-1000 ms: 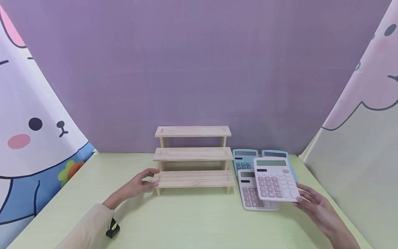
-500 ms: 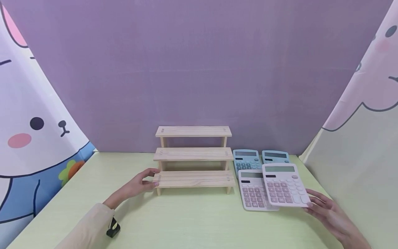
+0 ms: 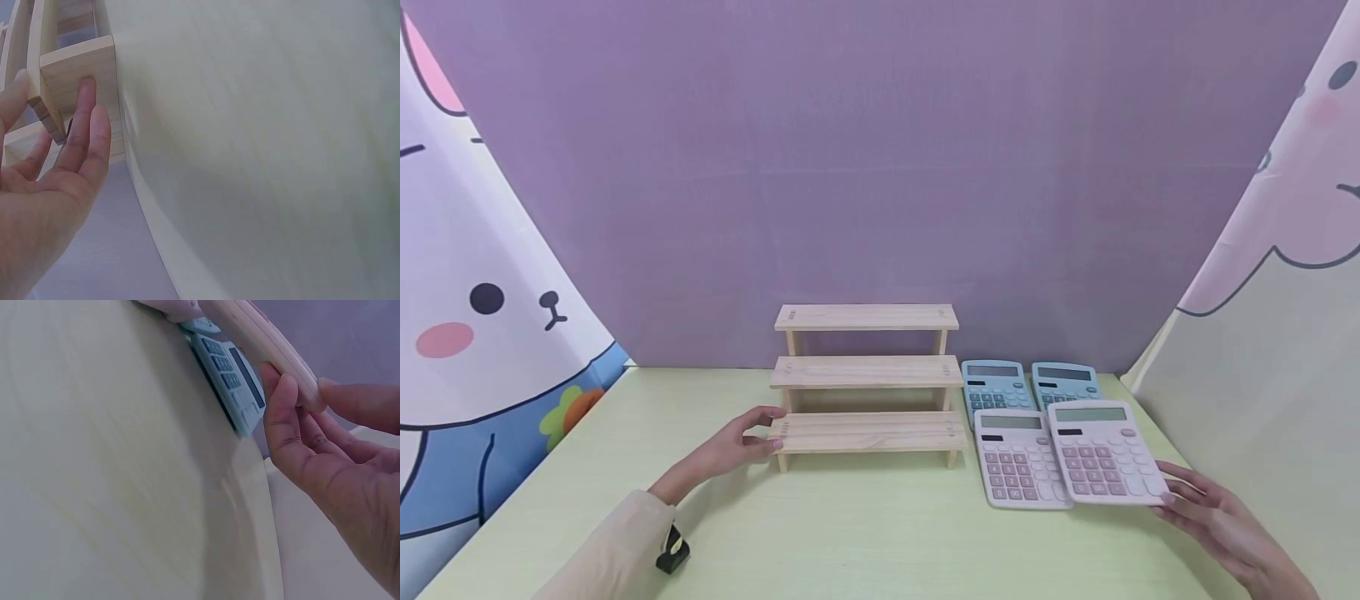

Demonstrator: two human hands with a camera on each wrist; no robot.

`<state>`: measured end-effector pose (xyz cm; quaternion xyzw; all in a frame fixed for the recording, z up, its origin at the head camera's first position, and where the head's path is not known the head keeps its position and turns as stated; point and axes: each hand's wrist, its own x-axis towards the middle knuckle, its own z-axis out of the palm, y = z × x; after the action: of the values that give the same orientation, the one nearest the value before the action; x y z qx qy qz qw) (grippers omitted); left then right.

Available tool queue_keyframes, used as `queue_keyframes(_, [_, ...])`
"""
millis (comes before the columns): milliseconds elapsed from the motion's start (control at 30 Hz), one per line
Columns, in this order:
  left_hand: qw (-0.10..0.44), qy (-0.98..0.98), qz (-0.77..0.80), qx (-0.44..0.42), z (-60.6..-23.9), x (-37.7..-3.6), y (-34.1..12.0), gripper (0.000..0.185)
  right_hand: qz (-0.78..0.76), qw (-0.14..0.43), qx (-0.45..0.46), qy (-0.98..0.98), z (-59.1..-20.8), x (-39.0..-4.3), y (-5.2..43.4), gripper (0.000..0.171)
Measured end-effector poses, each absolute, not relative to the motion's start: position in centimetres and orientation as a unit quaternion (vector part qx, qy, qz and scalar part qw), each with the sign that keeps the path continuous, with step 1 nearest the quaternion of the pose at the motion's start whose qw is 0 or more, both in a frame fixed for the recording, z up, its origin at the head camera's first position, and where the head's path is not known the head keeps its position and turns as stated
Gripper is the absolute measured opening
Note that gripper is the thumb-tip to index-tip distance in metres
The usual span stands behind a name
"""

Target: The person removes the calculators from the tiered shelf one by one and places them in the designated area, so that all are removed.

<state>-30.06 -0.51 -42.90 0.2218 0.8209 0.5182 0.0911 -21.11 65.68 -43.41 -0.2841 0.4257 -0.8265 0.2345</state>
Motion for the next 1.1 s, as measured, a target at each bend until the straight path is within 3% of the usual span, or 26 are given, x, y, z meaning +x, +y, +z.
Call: queue_keyframes(1100, [0.093,0.821,0.519,0.219,-43.0,-30.1,-0.5,0.059,-0.821,0.264,-0.265,0.431,-44.9,-22.1,67.9,0.06])
